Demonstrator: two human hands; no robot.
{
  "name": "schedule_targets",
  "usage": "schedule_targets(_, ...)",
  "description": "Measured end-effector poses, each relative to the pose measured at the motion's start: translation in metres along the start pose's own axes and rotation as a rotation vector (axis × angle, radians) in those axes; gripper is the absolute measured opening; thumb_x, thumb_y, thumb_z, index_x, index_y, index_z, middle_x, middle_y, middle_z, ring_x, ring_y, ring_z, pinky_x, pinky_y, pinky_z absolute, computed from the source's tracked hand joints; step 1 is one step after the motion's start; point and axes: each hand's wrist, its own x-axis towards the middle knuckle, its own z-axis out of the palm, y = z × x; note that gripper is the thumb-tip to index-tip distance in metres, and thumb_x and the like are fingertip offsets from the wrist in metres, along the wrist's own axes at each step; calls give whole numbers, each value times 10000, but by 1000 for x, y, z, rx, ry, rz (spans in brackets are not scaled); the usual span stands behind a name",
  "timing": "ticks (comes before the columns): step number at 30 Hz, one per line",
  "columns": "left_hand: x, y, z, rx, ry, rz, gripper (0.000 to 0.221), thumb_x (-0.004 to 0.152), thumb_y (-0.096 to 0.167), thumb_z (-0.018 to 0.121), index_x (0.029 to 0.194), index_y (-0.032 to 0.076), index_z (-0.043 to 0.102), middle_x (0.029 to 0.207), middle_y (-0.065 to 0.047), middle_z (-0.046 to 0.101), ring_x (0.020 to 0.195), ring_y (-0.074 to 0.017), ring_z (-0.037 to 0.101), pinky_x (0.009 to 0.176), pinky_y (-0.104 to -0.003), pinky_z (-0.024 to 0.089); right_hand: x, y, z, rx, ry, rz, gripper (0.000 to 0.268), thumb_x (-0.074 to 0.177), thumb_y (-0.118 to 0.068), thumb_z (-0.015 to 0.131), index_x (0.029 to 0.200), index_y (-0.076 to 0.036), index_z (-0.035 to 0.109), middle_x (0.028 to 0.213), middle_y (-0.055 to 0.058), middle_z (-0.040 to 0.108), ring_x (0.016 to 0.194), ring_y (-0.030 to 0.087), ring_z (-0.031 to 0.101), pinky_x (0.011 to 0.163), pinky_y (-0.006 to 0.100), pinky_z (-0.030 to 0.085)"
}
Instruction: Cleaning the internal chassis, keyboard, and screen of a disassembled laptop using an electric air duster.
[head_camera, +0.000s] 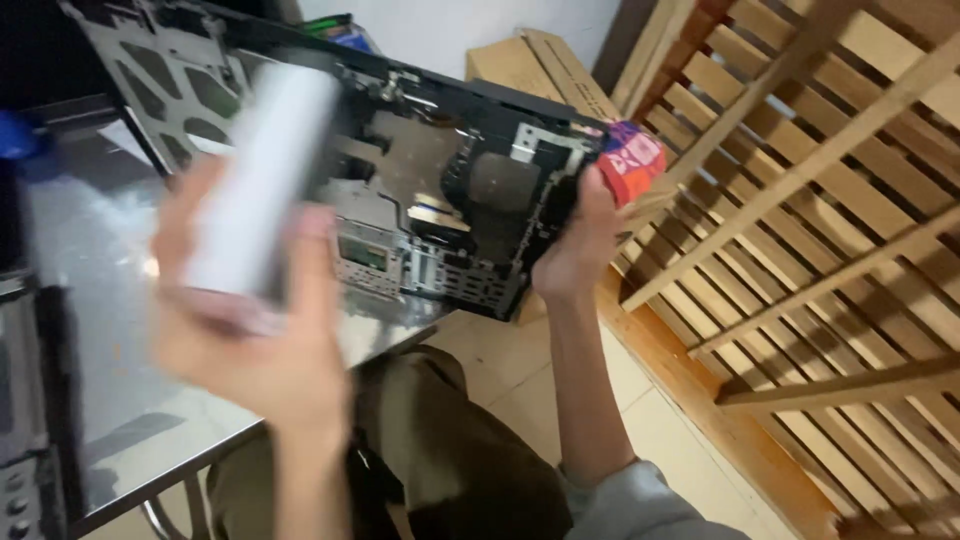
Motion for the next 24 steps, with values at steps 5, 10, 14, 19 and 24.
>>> schedule_targets(5,-28,39,27,80,-319,-33,537,823,149,884,1298,55,653,1158,-120,760,996,-213,782,850,-320,625,-1,-6,8,-5,-87,-30,483,1100,-458,463,1174,-26,667,1090,80,731,991,183,683,944,343,553)
schedule_targets(10,-12,30,28,-27,-152,270,566,893,192,889,1302,23,537,1204,-158,727,972,-209,777,813,-295,641,-6,-7,-1,-123,-172,-1,721,1169,-614,419,1103,58,671,1018,125,723,902,197,650,850,317,542)
schedule_targets(14,-16,29,41,-2,-30,300,479,1033,163,824,1349,13,497,1251,-150,700,1045,-216,783,867,-269,681,-4,-11,5,15,-179,127,831,1094,-685,327,1047,61,690,977,138,725,846,190,645,776,311,552)
schedule_targets(19,-28,37,42,-101,-322,299,527,911,183,854,1342,23,596,1211,-172,712,979,-245,774,832,-291,651,1,15,-53,170,-226,107,810,1162,-594,221,867,7,676,839,147,707,749,175,618,694,274,507)
schedule_targets(24,-33,27,25,114,-77,106,414,1034,174,836,1361,109,591,1242,-108,749,1050,-177,808,889,-268,683,-5,-14,21,-154,-75,36,856,1074,-661,240,1028,26,750,924,130,739,794,189,666,776,272,546)
